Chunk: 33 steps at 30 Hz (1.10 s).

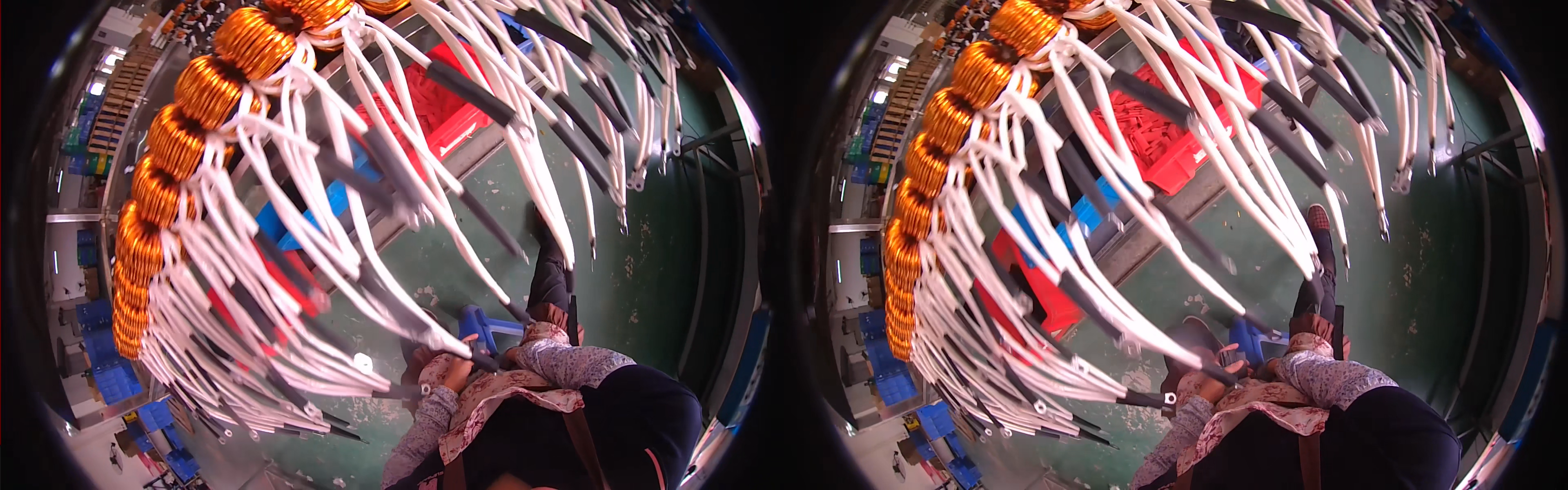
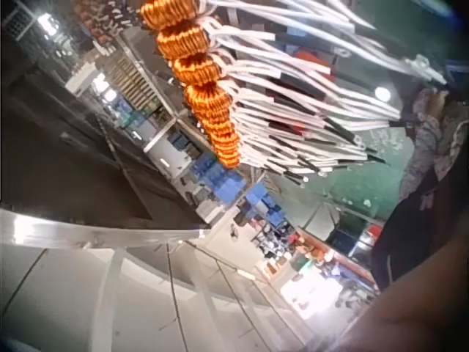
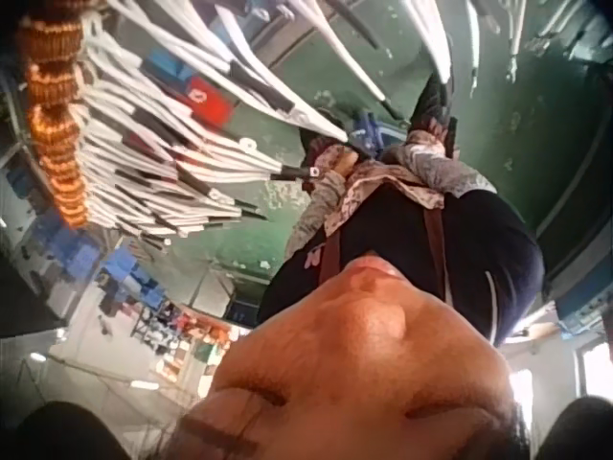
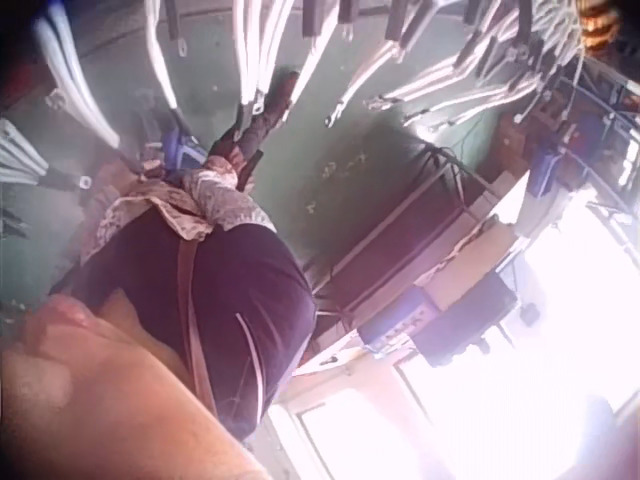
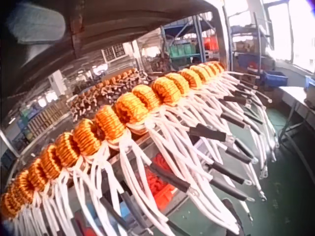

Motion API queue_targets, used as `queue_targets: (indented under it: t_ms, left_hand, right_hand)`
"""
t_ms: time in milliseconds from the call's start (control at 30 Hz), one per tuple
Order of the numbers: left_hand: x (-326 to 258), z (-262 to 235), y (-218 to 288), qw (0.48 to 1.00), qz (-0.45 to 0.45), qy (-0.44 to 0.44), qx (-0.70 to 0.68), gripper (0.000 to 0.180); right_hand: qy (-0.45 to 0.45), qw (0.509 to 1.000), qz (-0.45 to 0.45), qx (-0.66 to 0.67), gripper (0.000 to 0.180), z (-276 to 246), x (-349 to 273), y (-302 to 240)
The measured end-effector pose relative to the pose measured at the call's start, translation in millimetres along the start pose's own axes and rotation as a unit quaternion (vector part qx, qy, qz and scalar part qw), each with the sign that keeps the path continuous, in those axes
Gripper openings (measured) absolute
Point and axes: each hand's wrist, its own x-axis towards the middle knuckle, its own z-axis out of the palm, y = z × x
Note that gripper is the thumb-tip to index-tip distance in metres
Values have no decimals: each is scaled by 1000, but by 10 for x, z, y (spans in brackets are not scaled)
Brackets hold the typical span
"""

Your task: The person slides black heat shrink tubing onto white insulated wires that are part of a row of copper-wound coils. They repeatedly pick up tubing, align it with the wire, and push it down the length of the wire. The person works sequentially along the assembly rack, handling one wire at a time.

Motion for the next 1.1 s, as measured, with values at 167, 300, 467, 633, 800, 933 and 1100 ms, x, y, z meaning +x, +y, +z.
queue_targets:
  t_ms: [167,300,467,633,800,933,1100]
  left_hand:
    - [187,423,439,997,-32,45,57,45]
    - [410,1010,772,962,58,35,266,46]
    - [836,1544,717,971,33,46,233,48]
    - [1234,1772,362,995,94,25,24,45]
    - [1039,2314,654,987,152,58,-8,46]
    - [547,1823,1110,969,220,116,-13,48]
    - [178,1730,1543,938,330,106,-11,51]
  right_hand:
    - [20,998,50,20,27,-636,-387,379]
    - [57,994,89,16,27,-1290,-656,868]
    - [109,987,120,1,27,-1761,-833,1201]
    - [180,976,114,-42,28,-2065,-892,1311]
    - [303,949,-13,-85,28,-2456,-871,800]
    - [161,776,-309,527,41,-2528,-277,540]
    - [-5,698,-441,564,35,-2434,-1500,-250]
